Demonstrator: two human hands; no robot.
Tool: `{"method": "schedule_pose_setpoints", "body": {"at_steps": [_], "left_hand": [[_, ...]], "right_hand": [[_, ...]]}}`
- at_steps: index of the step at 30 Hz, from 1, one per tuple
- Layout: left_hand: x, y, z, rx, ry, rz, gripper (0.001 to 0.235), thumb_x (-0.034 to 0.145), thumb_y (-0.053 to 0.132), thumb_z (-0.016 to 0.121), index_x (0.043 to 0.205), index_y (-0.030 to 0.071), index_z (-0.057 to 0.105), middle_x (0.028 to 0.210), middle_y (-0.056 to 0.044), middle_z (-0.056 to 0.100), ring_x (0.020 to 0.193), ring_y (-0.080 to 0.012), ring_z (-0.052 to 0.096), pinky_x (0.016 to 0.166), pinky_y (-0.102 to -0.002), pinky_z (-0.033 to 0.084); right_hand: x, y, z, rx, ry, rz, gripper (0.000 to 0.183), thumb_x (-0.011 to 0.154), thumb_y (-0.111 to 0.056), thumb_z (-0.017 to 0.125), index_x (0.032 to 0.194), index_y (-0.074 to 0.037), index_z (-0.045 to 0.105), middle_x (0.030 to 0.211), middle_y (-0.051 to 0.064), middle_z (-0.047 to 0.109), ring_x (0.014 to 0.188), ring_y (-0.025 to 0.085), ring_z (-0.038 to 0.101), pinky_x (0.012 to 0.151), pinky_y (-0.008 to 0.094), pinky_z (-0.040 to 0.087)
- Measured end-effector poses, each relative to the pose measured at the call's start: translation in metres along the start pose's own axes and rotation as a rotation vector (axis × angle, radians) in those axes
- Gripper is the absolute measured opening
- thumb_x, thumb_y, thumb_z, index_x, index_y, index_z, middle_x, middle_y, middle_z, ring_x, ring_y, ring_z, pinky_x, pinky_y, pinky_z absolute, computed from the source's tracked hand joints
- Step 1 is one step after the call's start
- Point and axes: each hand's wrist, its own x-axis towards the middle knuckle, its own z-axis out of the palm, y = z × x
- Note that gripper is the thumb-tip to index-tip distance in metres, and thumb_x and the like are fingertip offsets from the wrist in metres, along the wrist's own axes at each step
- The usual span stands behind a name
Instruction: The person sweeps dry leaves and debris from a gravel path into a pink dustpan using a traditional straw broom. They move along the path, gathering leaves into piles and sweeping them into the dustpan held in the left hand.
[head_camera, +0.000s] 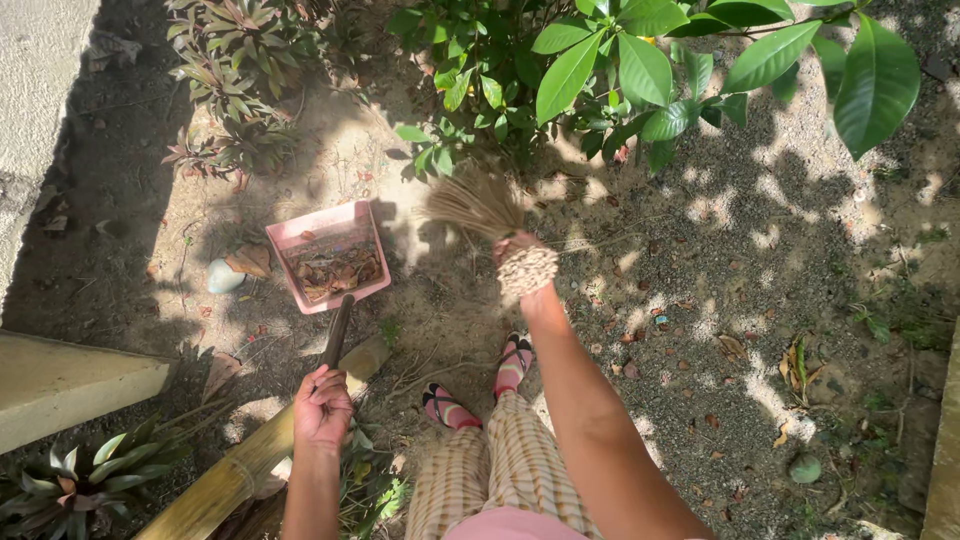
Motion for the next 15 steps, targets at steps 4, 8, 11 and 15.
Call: {"method": "schedule_pose_setpoints", "body": {"at_steps": [4, 8, 11, 15], "left_hand": [[0.010, -0.012, 0.004, -0.045, -0.032, 0.000, 0.018, 0.099, 0.000, 0.059, 0.087, 0.002, 0.045, 0.074, -0.001, 0.049, 0.051, -0.0049, 0.046, 0.045, -0.016, 0.045], [0.014, -0.030, 0.003, -0.034, -0.040, 0.034, 0.011, 0.097, -0.004, 0.056, 0.102, -0.009, 0.047, 0.074, -0.002, 0.048, 0.052, -0.0052, 0.047, 0.043, -0.016, 0.045], [0.030, -0.035, 0.000, -0.023, -0.014, 0.040, 0.012, 0.097, -0.003, 0.056, 0.101, -0.010, 0.048, 0.074, -0.002, 0.048, 0.052, -0.0054, 0.047, 0.042, -0.016, 0.045], [0.046, -0.035, -0.007, -0.066, -0.013, -0.014, 0.018, 0.098, -0.002, 0.058, 0.086, 0.002, 0.045, 0.075, -0.002, 0.049, 0.052, -0.0069, 0.046, 0.044, -0.018, 0.046]], "right_hand": [[-0.042, -0.062, -0.003, 0.051, 0.121, -0.088, 0.037, 0.091, -0.012, 0.069, 0.115, 0.002, 0.045, 0.078, 0.014, 0.059, 0.060, 0.022, 0.064, 0.054, 0.027, 0.063], [-0.092, -0.035, -0.005, -0.148, -0.056, 0.004, 0.030, 0.095, -0.014, 0.063, 0.111, 0.001, 0.042, 0.082, 0.016, 0.061, 0.067, 0.022, 0.066, 0.061, 0.030, 0.064], [-0.089, -0.049, -0.009, -0.099, -0.059, 0.155, 0.031, 0.093, -0.016, 0.063, 0.111, 0.002, 0.044, 0.079, 0.015, 0.059, 0.069, 0.021, 0.065, 0.064, 0.031, 0.065], [-0.110, -0.117, -0.005, -0.248, 0.088, -0.085, 0.033, 0.096, -0.012, 0.065, 0.120, 0.004, 0.050, 0.083, 0.014, 0.062, 0.070, 0.021, 0.065, 0.061, 0.027, 0.061]]}}
